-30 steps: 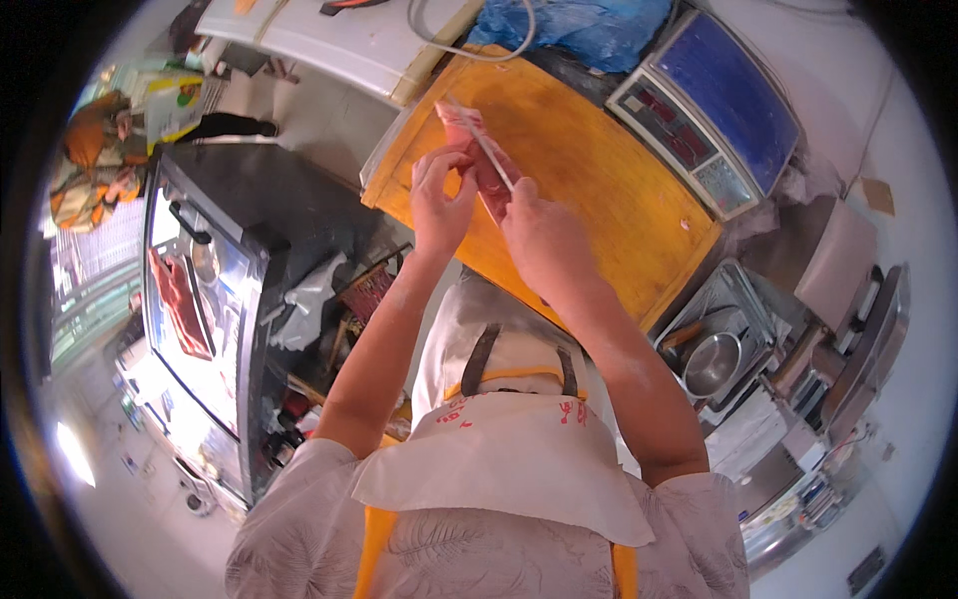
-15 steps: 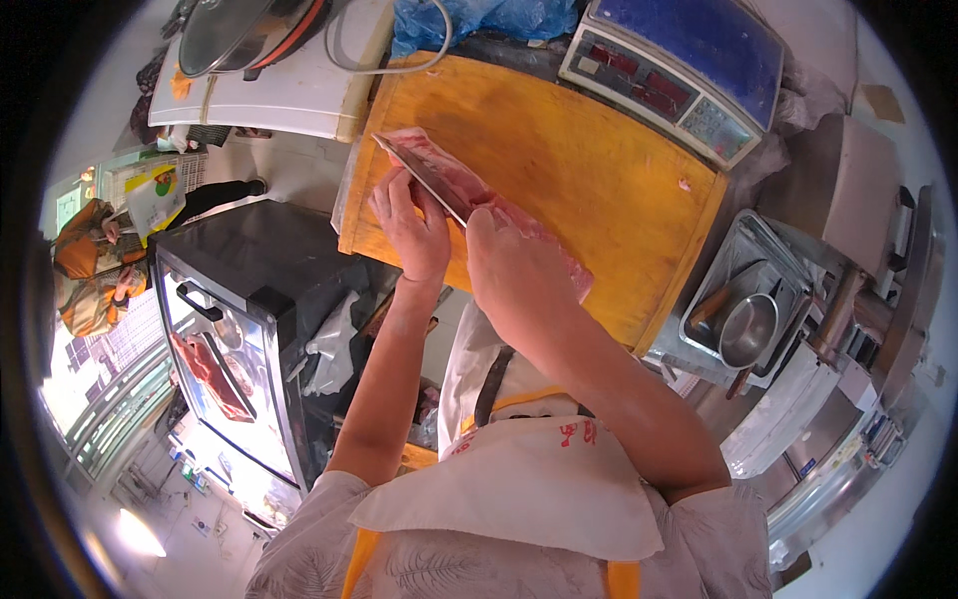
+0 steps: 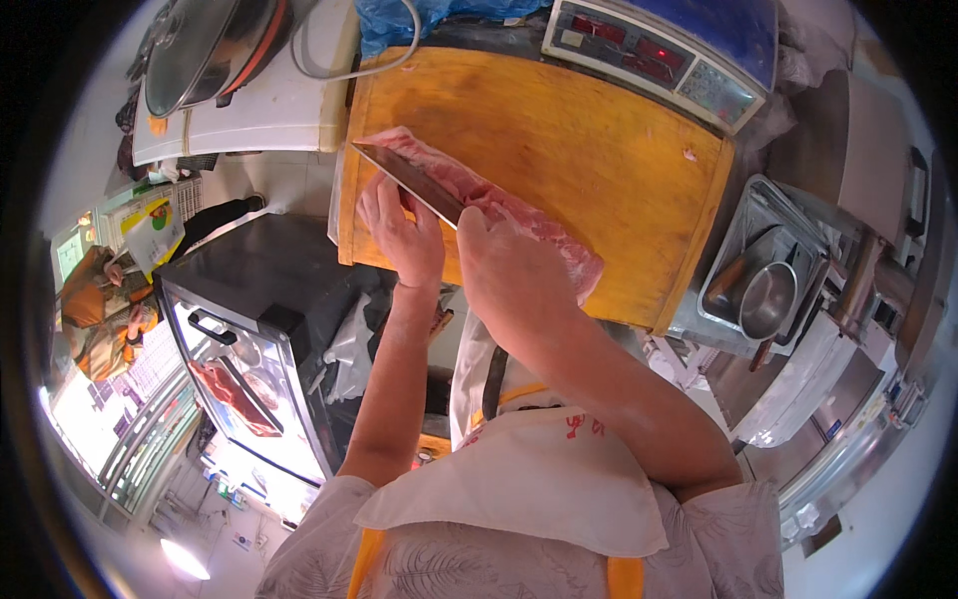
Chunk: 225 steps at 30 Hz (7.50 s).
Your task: The person retrieves a piece of pork from a refrigerated display, places it on a cutting board, and uses a cleaver to slice it into smaller portions. The person handles the meat and cleaver throughout the task.
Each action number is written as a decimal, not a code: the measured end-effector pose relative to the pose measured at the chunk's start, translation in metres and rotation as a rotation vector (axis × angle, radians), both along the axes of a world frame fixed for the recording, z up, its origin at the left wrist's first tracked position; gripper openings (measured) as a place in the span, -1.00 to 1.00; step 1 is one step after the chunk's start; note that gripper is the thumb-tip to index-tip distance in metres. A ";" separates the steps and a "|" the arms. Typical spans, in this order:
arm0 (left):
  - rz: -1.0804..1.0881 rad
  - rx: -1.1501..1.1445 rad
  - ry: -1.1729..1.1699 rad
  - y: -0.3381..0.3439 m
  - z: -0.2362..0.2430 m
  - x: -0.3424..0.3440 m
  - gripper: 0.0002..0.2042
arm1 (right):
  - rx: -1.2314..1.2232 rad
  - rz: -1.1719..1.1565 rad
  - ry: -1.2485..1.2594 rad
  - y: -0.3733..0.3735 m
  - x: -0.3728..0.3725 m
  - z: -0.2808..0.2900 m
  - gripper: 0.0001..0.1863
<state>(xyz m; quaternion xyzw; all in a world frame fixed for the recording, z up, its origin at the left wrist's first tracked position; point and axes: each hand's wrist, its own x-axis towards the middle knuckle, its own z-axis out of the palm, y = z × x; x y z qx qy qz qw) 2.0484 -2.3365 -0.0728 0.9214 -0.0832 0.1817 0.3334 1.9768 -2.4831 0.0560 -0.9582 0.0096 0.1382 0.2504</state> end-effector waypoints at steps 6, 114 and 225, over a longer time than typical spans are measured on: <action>-0.018 0.007 -0.008 -0.017 -0.012 0.011 -0.71 | 0.021 -0.050 0.014 -0.009 0.007 -0.007 -0.84; -0.012 -0.063 -0.113 0.048 0.032 -0.054 -0.79 | -0.115 0.076 0.360 0.021 -0.048 0.047 -0.78; -0.151 -0.142 0.251 -0.057 0.075 -0.216 -0.48 | 0.165 -0.144 0.072 -0.138 -0.261 0.036 -0.81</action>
